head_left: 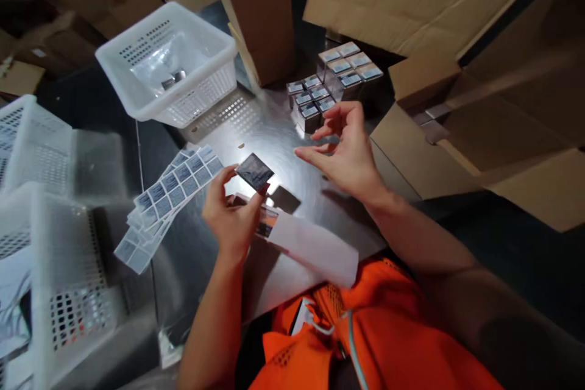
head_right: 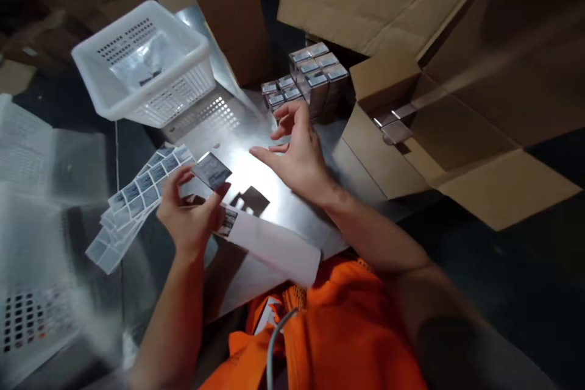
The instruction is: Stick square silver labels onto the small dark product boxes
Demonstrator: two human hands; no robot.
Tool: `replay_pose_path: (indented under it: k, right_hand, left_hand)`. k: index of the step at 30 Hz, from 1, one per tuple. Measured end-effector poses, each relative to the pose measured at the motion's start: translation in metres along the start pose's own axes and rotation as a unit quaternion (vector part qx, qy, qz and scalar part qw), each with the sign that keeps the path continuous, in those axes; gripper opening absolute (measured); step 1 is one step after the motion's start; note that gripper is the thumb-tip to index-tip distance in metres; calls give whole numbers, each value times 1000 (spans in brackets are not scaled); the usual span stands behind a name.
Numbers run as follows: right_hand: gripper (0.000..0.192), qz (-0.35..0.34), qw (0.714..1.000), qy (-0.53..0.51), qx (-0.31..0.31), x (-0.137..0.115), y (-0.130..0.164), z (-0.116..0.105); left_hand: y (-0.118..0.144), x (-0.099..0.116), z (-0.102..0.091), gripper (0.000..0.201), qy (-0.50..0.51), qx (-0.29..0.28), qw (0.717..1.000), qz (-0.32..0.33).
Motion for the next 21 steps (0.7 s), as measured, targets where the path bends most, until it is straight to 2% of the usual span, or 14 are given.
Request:
replay_pose_path:
  k: [1,4,6,9,11,12,15,18,21]
  right_hand:
    - [58,-28,999,18,-19,-4,2,4]
    - [53,-134,973,98,-159,-16,21,37]
    - [58,-207,937,175,-221,-21,39,58]
    - [66,-289,868,307,-261,-24,60,80]
    - [58,-312,827,370,-285,-21,68,89]
    - [48,-312,818,384,-294,-18,69,92]
    - [20,-272,832,361,-322,-7,68,95]
    - [21,-215,866,304,-333,4,64,94]
    - [25,-154,906,260,-295,9,56,86]
  left_hand:
    - [-3,-8,-5,55,-4,35,999,-35]
    - [-11,-24,-13,63,0,106,990,-94]
    - [-13,-28,-16,67,7,139,985,-104]
    - [-14,-34,-18,66,26,174,977,-118]
    - [-15,-41,-18,66,36,185,973,-132]
    - [-17,-45,-19,65,38,186,972,-138]
    - [-24,-59,-20,60,26,174,973,-148]
    - [-28,-71,-21,58,15,157,973,-170]
    - [-28,-73,-19,60,23,147,971,-187]
Point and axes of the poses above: each hand's wrist, its own y-axis away from the middle knuckle, its own z-axis out of the palm, x = y × z, the point moved 7 cm from there along -y, towards the middle knuckle, and after that the axes turned 2 degrees about -z, right-handed, at the moved point
